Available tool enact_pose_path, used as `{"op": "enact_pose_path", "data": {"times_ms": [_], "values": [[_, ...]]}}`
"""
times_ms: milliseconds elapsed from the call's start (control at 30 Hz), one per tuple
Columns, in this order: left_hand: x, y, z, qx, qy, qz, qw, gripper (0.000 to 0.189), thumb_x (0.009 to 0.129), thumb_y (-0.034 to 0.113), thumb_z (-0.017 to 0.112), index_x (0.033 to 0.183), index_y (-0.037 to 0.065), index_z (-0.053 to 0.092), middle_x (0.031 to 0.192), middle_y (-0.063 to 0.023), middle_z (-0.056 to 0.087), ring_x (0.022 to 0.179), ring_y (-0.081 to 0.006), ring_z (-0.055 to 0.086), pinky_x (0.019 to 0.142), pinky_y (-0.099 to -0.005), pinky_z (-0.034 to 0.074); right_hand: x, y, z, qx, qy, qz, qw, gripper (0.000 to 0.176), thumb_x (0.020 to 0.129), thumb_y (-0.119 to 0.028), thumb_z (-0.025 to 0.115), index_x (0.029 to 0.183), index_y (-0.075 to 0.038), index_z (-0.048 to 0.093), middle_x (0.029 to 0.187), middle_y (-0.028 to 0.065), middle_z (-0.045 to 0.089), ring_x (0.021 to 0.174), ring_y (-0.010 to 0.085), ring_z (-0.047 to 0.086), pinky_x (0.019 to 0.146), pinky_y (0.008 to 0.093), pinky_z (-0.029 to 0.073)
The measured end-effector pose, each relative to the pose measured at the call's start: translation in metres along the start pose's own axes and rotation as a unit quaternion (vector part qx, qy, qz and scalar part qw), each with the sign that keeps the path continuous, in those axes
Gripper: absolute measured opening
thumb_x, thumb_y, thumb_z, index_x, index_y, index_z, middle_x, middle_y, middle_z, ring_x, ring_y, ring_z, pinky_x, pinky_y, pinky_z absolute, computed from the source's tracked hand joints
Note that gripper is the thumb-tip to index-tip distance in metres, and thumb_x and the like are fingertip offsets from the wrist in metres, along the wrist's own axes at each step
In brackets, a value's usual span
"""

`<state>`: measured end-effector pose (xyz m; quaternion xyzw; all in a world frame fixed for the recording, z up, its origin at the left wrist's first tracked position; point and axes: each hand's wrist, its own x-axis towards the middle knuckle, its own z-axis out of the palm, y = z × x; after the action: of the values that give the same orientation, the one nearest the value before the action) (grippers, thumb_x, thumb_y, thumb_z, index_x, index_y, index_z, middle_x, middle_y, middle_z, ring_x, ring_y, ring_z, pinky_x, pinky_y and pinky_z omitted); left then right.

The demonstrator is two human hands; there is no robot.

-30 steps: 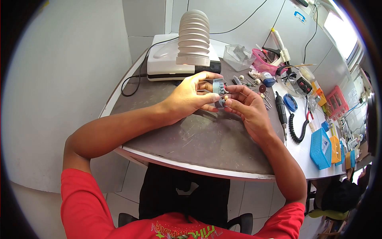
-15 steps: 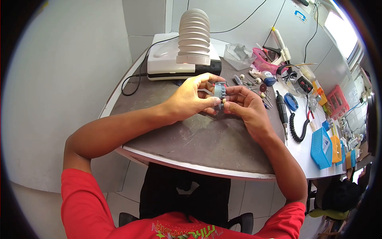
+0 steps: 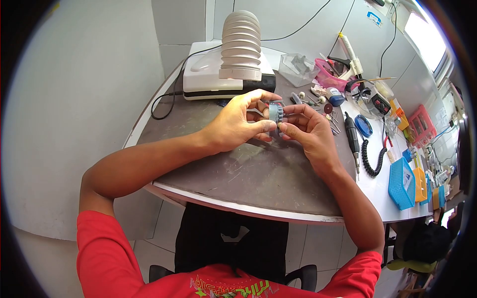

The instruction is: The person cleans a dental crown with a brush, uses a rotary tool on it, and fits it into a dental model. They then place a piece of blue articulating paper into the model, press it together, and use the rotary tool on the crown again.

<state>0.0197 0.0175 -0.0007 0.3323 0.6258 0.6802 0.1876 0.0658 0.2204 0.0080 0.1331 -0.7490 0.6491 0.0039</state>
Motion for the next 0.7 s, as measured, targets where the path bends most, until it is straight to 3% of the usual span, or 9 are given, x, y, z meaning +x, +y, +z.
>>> {"op": "enact_pose_path", "data": {"times_ms": [233, 300, 400, 500, 600, 667, 700], "values": [[0.000, 0.001, -0.001, -0.044, 0.050, -0.013, 0.998, 0.048, 0.091, 0.008, 0.064, 0.132, 0.002, 0.039, 0.107, -0.0074, 0.057, 0.099, -0.0142, 0.061, 0.085, -0.0309, 0.059, 0.002, 0.002, 0.001, 0.012, 0.037, 0.007, 0.999, 0.031, 0.087, -0.013, 0.071, 0.112, 0.001, 0.058, 0.093, 0.0059, 0.066, 0.083, 0.0095, 0.063, 0.072, 0.0232, 0.052], [0.000, 0.003, 0.000, -0.066, 0.073, -0.025, 0.995, 0.048, 0.091, 0.008, 0.065, 0.131, 0.002, 0.038, 0.107, -0.0084, 0.057, 0.098, -0.0148, 0.062, 0.086, -0.0310, 0.059, 0.001, 0.007, 0.001, -0.121, 0.052, -0.063, 0.989, 0.032, 0.084, -0.015, 0.074, 0.107, 0.001, 0.059, 0.093, 0.0058, 0.066, 0.081, 0.0110, 0.064, 0.071, 0.0241, 0.053], [0.000, 0.003, -0.001, -0.089, 0.103, -0.052, 0.989, 0.049, 0.090, 0.010, 0.067, 0.128, 0.001, 0.038, 0.106, -0.0098, 0.057, 0.097, -0.0160, 0.063, 0.086, -0.0314, 0.059, -0.004, 0.004, 0.011, -0.134, 0.066, -0.102, 0.984, 0.030, 0.082, -0.014, 0.076, 0.102, 0.001, 0.059, 0.092, 0.0072, 0.067, 0.078, 0.0116, 0.065, 0.069, 0.0253, 0.054], [0.002, -0.003, -0.004, -0.080, 0.069, -0.044, 0.993, 0.047, 0.090, 0.010, 0.068, 0.126, 0.002, 0.040, 0.105, -0.0097, 0.057, 0.095, -0.0160, 0.063, 0.087, -0.0320, 0.059, -0.003, 0.005, 0.010, -0.175, 0.054, -0.108, 0.977, 0.027, 0.080, -0.010, 0.076, 0.099, 0.000, 0.059, 0.090, 0.0082, 0.067, 0.077, 0.0108, 0.065, 0.068, 0.0256, 0.054], [0.001, 0.003, -0.006, 0.021, 0.045, -0.024, 0.998, 0.051, 0.089, 0.013, 0.069, 0.129, 0.001, 0.040, 0.103, -0.0104, 0.057, 0.094, -0.0162, 0.062, 0.081, -0.0316, 0.059, -0.002, 0.004, 0.006, -0.215, 0.065, -0.138, 0.965, 0.027, 0.078, -0.009, 0.075, 0.099, 0.000, 0.060, 0.090, 0.0094, 0.068, 0.076, 0.0127, 0.066, 0.067, 0.0269, 0.054], [-0.013, 0.024, 0.001, 0.299, 0.049, -0.026, 0.953, 0.058, 0.086, 0.013, 0.071, 0.133, 0.001, 0.039, 0.101, -0.0104, 0.057, 0.090, -0.0165, 0.061, 0.075, -0.0303, 0.057, -0.002, 0.002, 0.004, -0.238, 0.066, -0.152, 0.957, 0.027, 0.077, -0.010, 0.074, 0.098, 0.000, 0.060, 0.089, 0.0103, 0.068, 0.076, 0.0156, 0.067, 0.067, 0.0283, 0.054], [-0.025, 0.035, 0.002, 0.440, 0.037, 0.015, 0.897, 0.062, 0.082, 0.012, 0.074, 0.135, 0.003, 0.041, 0.103, -0.0107, 0.058, 0.087, -0.0170, 0.061, 0.071, -0.0303, 0.054, -0.003, 0.001, 0.003, -0.263, 0.062, -0.161, 0.949, 0.027, 0.076, -0.010, 0.073, 0.098, 0.000, 0.060, 0.089, 0.0112, 0.068, 0.076, 0.0186, 0.067, 0.068, 0.0297, 0.054]]}}
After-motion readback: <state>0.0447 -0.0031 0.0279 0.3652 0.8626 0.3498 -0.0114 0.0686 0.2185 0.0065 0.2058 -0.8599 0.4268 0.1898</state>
